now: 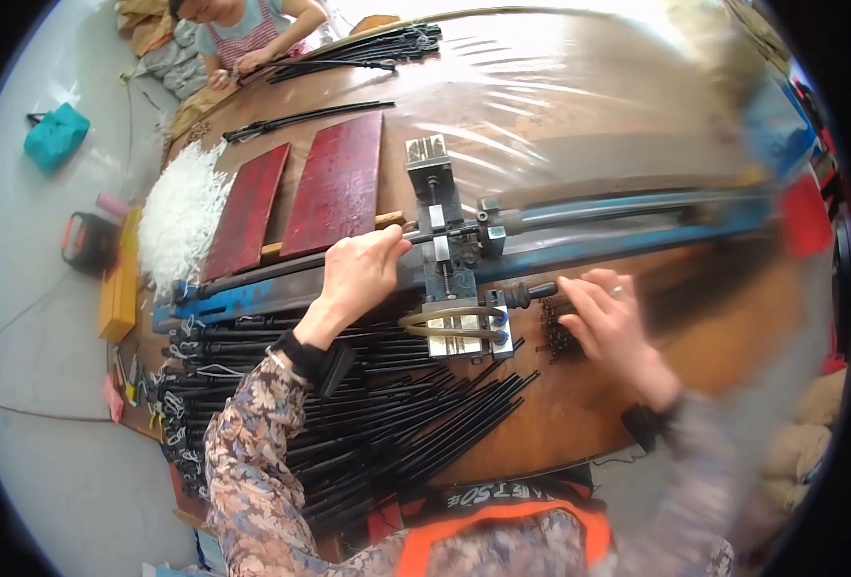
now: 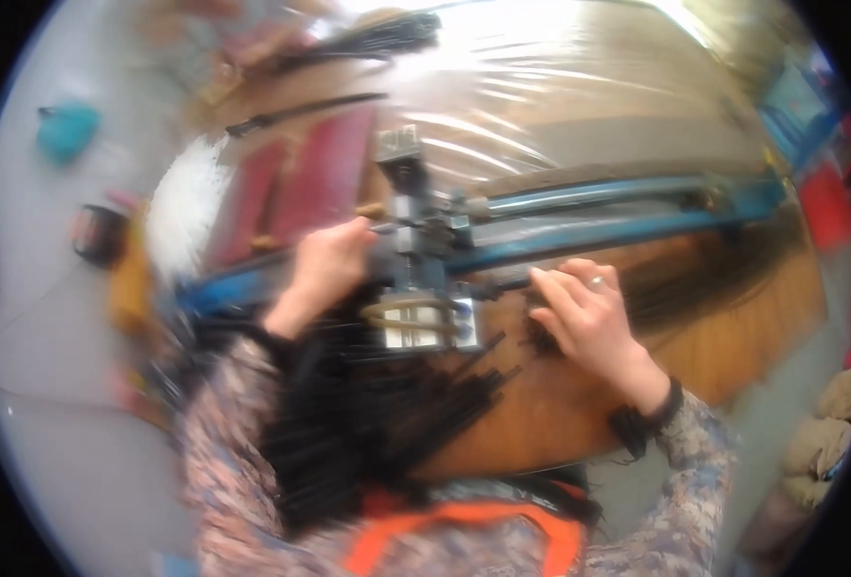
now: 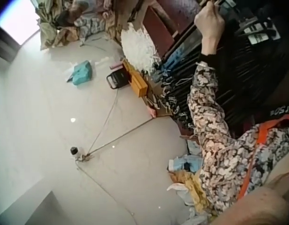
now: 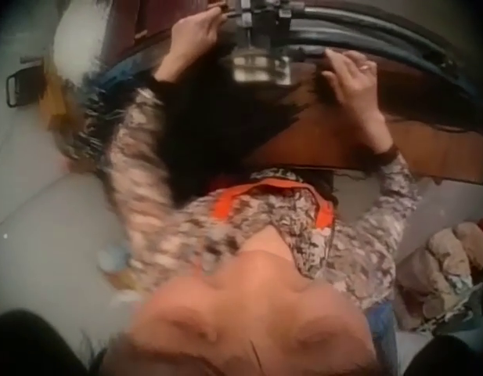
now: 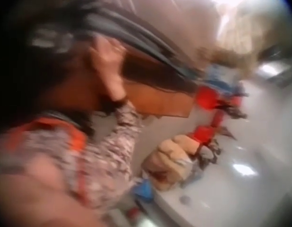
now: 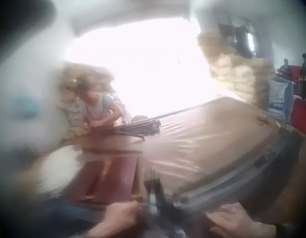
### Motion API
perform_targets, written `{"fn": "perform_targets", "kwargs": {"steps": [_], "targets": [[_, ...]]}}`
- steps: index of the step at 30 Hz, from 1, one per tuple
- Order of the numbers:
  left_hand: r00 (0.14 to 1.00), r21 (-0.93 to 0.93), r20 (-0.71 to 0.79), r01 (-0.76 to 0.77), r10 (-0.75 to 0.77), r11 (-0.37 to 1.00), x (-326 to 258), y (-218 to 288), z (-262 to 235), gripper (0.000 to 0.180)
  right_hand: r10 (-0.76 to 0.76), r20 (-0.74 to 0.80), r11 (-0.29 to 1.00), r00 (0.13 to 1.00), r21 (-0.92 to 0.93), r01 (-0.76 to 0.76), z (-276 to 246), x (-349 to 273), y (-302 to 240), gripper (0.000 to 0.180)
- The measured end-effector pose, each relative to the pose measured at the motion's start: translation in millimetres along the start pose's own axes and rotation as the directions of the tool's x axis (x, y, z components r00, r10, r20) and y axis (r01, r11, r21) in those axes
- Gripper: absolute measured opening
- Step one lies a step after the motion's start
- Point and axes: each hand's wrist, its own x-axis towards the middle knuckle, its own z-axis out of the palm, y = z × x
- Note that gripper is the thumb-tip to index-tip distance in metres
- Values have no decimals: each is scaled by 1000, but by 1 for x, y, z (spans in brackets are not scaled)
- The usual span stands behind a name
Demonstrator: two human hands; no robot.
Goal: Manually picking up thin metal rods and placing them into a specialized alignment jig or machine on a workbench.
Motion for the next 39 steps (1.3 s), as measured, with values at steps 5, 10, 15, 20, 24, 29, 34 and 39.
{"fn": "perform_targets", "kwargs": {"steps": [5,10,15,20,24,29,34,39], "targets": [[999,7,-31,-26,26,1000,-1,2,2,25,102,104,923,989,360,-133,29,13,1,27],[991,167,-54,-115,126,979,-3,-6,0,20,140,72,890,988,427,-157,36,21,4,24],[922,354,-125,-303,366,885,6,-27,-3,12,142,575,987,805,-147,-69,-22,-10,4,42],[920,571,-203,-167,335,804,-21,-55,-27,15,-4,754,962,657,-177,209,-33,-102,-20,26],[980,601,-85,-93,179,794,-91,52,-6,11,-29,593,1000,805,23,20,-27,-91,-2,25],[983,272,43,162,-181,949,-192,138,22,14,-92,552,958,829,275,-77,-11,-58,-7,26],[983,375,68,134,-171,917,-200,133,25,9,-133,583,927,801,360,-108,-1,-43,-10,18],[984,253,160,32,-74,967,-187,136,23,15,73,650,879,757,316,-356,-18,-42,-16,15]]}}
